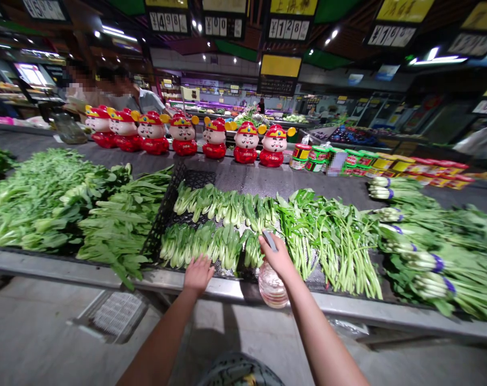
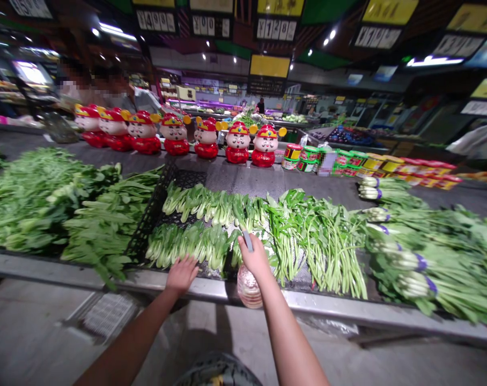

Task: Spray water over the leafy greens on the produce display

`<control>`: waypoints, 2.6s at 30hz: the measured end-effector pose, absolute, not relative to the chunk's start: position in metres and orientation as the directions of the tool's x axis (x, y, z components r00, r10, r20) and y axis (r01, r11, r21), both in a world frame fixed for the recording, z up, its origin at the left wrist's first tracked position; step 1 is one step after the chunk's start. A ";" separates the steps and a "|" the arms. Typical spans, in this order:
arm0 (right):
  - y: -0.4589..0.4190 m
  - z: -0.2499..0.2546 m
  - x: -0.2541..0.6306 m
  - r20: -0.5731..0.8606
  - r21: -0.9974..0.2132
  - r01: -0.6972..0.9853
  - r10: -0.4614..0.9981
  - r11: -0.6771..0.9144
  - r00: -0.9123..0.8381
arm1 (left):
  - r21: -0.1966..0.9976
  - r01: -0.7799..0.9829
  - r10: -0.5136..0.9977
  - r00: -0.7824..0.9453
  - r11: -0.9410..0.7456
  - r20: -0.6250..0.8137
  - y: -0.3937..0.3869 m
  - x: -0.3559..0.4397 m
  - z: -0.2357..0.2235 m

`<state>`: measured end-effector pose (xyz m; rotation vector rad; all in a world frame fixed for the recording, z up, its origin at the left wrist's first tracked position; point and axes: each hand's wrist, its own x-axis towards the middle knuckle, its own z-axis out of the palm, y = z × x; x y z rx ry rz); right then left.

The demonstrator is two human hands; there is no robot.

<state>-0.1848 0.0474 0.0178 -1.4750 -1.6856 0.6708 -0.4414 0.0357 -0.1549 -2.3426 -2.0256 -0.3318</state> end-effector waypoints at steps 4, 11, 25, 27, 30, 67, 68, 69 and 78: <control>0.040 0.015 -0.180 0.154 -0.816 0.563 0.988 0.133 -0.010 | 0.122 0.982 0.978 0.124 -0.146 0.171 0.036 -0.441 -0.154; 0.029 0.016 -0.164 0.152 -0.831 0.538 0.988 0.145 -0.032 | 0.113 0.984 0.979 0.119 -0.139 0.167 0.035 -0.440 -0.154; -0.002 -0.002 -0.166 0.117 -0.856 0.505 0.993 0.106 -0.010 | 0.123 0.980 0.973 0.130 -0.155 0.189 0.038 -0.442 -0.158; -0.004 -0.008 -0.170 0.106 -0.857 0.506 0.994 0.097 -0.013 | 0.129 0.980 0.973 0.124 -0.151 0.197 0.038 -0.442 -0.159; -0.007 -0.014 -0.174 0.085 -0.862 0.499 0.996 0.088 -0.028 | 0.137 0.978 0.968 0.122 -0.154 0.217 0.037 -0.443 -0.160; -0.025 -0.043 -0.134 0.024 -0.841 0.541 1.000 0.014 0.012 | 0.128 0.980 0.974 0.124 -0.150 0.192 0.036 -0.441 -0.156; -0.025 -0.042 -0.133 0.027 -0.840 0.542 0.999 0.012 0.019 | 0.127 0.981 0.974 0.123 -0.148 0.191 0.037 -0.441 -0.156; -0.024 -0.041 -0.132 0.029 -0.843 0.537 0.999 0.009 0.028 | 0.126 0.981 0.974 0.122 -0.147 0.189 0.037 -0.441 -0.156; -0.004 -0.012 -0.131 0.093 -0.895 0.440 0.995 0.066 0.040 | 0.109 0.982 0.974 0.135 -0.157 0.181 0.037 -0.442 -0.157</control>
